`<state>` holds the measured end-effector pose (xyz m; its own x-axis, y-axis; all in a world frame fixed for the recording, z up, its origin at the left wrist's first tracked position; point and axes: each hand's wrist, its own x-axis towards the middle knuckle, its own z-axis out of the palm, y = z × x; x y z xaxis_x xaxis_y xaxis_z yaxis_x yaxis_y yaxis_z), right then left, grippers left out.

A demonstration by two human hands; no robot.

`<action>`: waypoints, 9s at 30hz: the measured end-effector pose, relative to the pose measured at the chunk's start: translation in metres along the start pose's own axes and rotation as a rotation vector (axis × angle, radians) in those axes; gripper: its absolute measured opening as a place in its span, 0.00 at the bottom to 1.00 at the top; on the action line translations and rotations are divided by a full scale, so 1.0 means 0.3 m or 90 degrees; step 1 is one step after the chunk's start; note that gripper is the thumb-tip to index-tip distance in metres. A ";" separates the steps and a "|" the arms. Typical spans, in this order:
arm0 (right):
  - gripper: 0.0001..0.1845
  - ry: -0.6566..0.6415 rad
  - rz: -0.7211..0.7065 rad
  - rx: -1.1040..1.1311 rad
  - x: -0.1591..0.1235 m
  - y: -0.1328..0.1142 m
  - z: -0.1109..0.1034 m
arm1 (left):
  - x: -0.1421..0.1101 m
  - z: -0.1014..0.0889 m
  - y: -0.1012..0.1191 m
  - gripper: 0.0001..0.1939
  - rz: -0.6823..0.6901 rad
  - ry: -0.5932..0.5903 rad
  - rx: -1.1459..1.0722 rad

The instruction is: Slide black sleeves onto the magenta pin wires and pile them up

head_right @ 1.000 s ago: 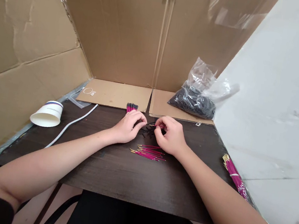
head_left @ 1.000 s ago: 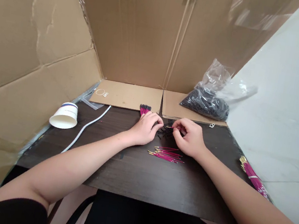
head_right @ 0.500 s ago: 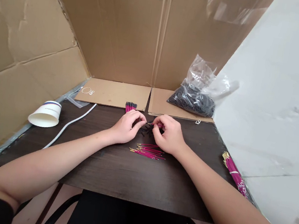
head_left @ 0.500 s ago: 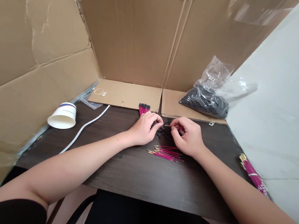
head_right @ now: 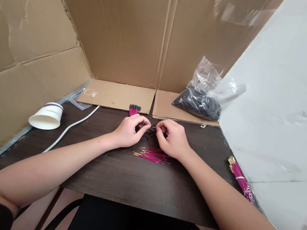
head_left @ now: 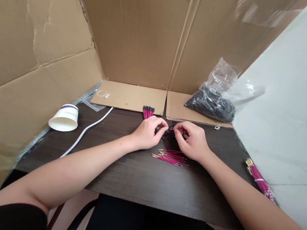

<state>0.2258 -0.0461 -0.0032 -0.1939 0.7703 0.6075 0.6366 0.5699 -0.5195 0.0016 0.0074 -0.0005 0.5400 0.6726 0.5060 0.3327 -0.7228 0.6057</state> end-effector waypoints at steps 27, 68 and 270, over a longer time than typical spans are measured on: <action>0.03 -0.019 -0.024 -0.001 0.001 -0.012 0.002 | -0.001 0.007 0.004 0.06 0.007 0.002 -0.010; 0.05 -0.037 -0.050 -0.007 -0.002 -0.019 -0.007 | -0.003 -0.002 0.001 0.06 0.039 0.001 0.022; 0.08 -0.090 0.004 -0.007 0.024 -0.023 -0.046 | 0.014 0.016 0.021 0.12 -0.270 -0.032 -0.335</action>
<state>0.2304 -0.0484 0.0131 -0.2926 0.8074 0.5123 0.6467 0.5618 -0.5160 0.0096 0.0049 0.0025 0.4848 0.8638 0.1372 0.1101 -0.2159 0.9702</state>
